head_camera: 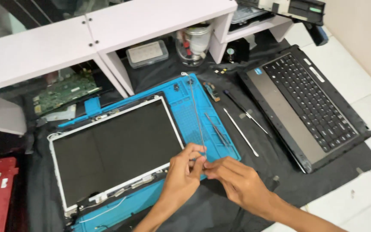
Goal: The person disassembles a laptop LCD screen assembly on a blue repair mat. They unscrew screws from the screen bezel with a screwdriver, pry at the bezel edge with a metal tool, manipulate the display cable, and lift and reposition the screen panel while working around the frame.
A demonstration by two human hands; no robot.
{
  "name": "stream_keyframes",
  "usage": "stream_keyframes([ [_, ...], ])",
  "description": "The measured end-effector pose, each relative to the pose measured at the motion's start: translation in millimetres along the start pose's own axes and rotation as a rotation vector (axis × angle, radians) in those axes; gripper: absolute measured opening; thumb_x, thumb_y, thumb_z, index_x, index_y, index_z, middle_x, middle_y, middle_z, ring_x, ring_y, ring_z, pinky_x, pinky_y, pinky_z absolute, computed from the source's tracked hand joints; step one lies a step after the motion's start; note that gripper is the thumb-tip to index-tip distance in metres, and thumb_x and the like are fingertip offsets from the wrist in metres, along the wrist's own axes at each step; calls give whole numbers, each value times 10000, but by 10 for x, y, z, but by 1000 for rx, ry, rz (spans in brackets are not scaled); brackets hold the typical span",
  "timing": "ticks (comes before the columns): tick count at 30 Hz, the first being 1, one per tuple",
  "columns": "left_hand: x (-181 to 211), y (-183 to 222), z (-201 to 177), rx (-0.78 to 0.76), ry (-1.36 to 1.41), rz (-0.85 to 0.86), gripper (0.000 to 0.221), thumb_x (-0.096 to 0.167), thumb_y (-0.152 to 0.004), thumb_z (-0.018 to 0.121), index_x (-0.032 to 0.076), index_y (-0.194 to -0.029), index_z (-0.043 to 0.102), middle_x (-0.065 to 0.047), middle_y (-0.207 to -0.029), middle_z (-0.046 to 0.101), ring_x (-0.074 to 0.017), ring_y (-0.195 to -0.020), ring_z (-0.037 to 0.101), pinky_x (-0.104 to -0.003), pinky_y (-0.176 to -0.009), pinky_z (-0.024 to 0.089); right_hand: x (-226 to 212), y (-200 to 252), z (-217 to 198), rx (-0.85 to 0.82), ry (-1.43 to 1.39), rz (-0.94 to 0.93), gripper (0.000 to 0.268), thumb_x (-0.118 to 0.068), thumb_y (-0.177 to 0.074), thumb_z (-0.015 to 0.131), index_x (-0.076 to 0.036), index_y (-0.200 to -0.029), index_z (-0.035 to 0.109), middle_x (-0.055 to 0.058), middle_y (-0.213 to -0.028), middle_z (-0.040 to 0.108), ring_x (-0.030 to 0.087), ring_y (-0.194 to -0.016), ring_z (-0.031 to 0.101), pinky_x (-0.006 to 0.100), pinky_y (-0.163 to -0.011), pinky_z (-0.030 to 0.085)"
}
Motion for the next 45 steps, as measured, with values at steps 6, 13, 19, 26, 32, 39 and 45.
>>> stream_keyframes([
  [6, -338, -245, 240, 19, -83, 26, 185, 10, -959, 603, -22, -1138, 635, -126, -852, 763, -112, -683, 710, -279, -536, 532, 403, 20, -187, -68, -179, 151, 139, 65, -863, 728, -3, -984, 723, 97, -945, 734, 259, -896, 738, 357, -752, 603],
  [13, -90, -510, 633, -175, 86, -10, 346, 115, -1000, 584, -20, -1318, 594, -130, -968, 767, -150, -799, 774, -291, -684, 661, 496, 113, -598, -7, 72, 28, 212, 84, -829, 658, -7, -1017, 692, 117, -1057, 696, 314, -927, 706, 380, -769, 588],
  [19, -144, -516, 650, -200, 15, -14, 469, 181, -986, 617, 34, -1426, 547, -106, -1054, 762, -165, -799, 771, -295, -691, 649, 770, -55, -922, 135, 391, 56, 165, 62, -871, 661, 8, -1025, 638, 133, -1009, 652, 325, -862, 693, 388, -681, 578],
  [26, -135, -429, 528, -165, -50, -18, 413, 186, -982, 629, 52, -1372, 622, -114, -987, 760, -168, -808, 777, -296, -697, 640, 1299, -702, -800, 207, 522, 121, 125, -90, -1012, 636, 4, -1073, 580, 191, -922, 592, 417, -780, 637, 482, -623, 534],
  [32, -113, -315, 307, -141, -74, -1, 392, 184, -978, 626, 52, -1346, 635, -115, -998, 760, -174, -846, 792, -296, -719, 653, 1767, -1154, -577, 209, 640, 95, 133, -104, -1032, 589, 12, -1013, 527, 200, -947, 612, 412, -850, 661, 481, -667, 567],
  [39, -149, -269, 192, -121, -103, 0, 376, 192, -971, 629, 54, -1320, 655, -119, -974, 777, -188, -854, 810, -298, -707, 652, 2282, -1401, -422, 216, 788, 141, 116, -16, -900, 590, 6, -989, 519, 194, -931, 627, 372, -876, 689, 434, -702, 598],
  [45, -169, -261, 135, -112, -95, 9, 371, 190, -977, 629, 41, -1316, 659, -120, -982, 779, -184, -856, 808, -296, -719, 652, 2616, -1488, -527, 249, 925, 152, 132, 9, -874, 630, -1, -990, 567, 190, -871, 669, 357, -871, 691, 429, -713, 586],
])
Point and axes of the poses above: each hand's wrist, its own y-axis away from the middle knuckle, its own z-axis out of the palm, x = y × z, the point moved 6 cm from there along -y, towards the middle knuckle
